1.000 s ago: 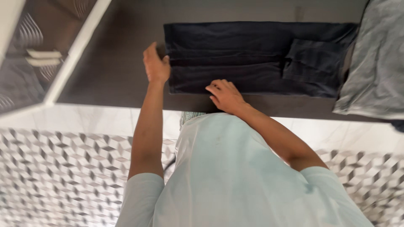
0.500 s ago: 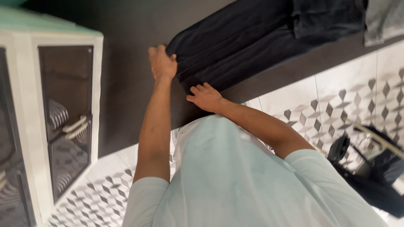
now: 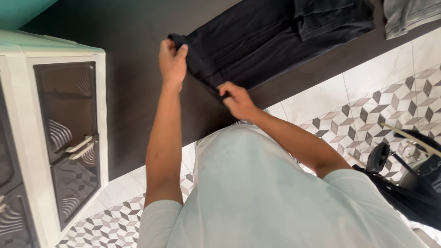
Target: The person folds a patterned garment and two shirts on a dark surface, placing each item into a storage cabinet.
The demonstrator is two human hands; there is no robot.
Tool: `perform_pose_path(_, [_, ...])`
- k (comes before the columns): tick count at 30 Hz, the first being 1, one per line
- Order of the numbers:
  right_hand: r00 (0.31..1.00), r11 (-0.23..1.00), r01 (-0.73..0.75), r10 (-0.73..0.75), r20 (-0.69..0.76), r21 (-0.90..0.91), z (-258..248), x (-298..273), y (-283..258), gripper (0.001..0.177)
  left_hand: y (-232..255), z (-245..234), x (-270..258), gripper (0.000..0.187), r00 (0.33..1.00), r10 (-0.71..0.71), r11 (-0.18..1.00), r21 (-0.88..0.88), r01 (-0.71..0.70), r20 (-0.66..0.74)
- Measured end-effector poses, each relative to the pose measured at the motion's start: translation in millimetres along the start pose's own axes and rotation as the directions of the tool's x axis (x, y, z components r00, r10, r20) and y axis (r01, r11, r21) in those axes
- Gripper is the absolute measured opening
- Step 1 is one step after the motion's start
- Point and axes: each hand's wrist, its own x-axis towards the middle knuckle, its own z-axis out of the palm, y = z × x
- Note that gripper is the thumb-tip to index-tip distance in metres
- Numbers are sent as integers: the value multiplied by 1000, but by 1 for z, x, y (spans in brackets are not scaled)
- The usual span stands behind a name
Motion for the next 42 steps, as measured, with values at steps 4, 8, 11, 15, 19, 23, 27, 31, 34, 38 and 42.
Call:
perform_pose_path(4, [998,962,-26,39,-40,272,-67,-16,39,24,21,73,2,23,995,-98,994,-39,98,12])
perform_pose_path(8, [967,912,-189,237,-91,365,-134,-29,82,17,23,153,14,30,999,37,993,113,-35,-19])
perform_pose_path(11, [921,861,-287,368,-124,419,-167,-33,87,30,24,198,19,38,996,18,975,221,-37,89])
perform_pose_path(15, [827,839,-437,517,-224,323,-196,-32,63,52,23,207,24,44,995,53,836,541,-92,87])
perform_pose_path(19, [812,854,-503,519,-266,131,-202,-24,48,62,13,159,13,57,992,30,541,833,-117,120])
perform_pose_path(23, [761,797,-602,554,-337,-50,-196,-7,38,65,4,130,-6,63,989,-5,482,867,-129,150])
perform_pose_path(27, [829,760,-553,459,-320,-342,-187,23,41,63,1,112,-37,60,999,-47,517,856,12,14])
perform_pose_path(31, [959,707,-284,225,-174,-648,-180,73,41,57,-11,94,-87,64,979,-157,555,809,195,-128])
perform_pose_path(34, [1000,518,7,-7,4,-855,-181,111,36,52,-36,94,-120,62,975,-155,641,735,222,-159])
perform_pose_path(38, [994,484,46,61,86,-874,-194,133,20,53,-60,125,-158,54,957,-226,758,584,291,-185])
perform_pose_path(42, [999,634,32,-13,31,-773,-221,86,18,59,-73,147,-174,53,928,-246,847,403,347,-281])
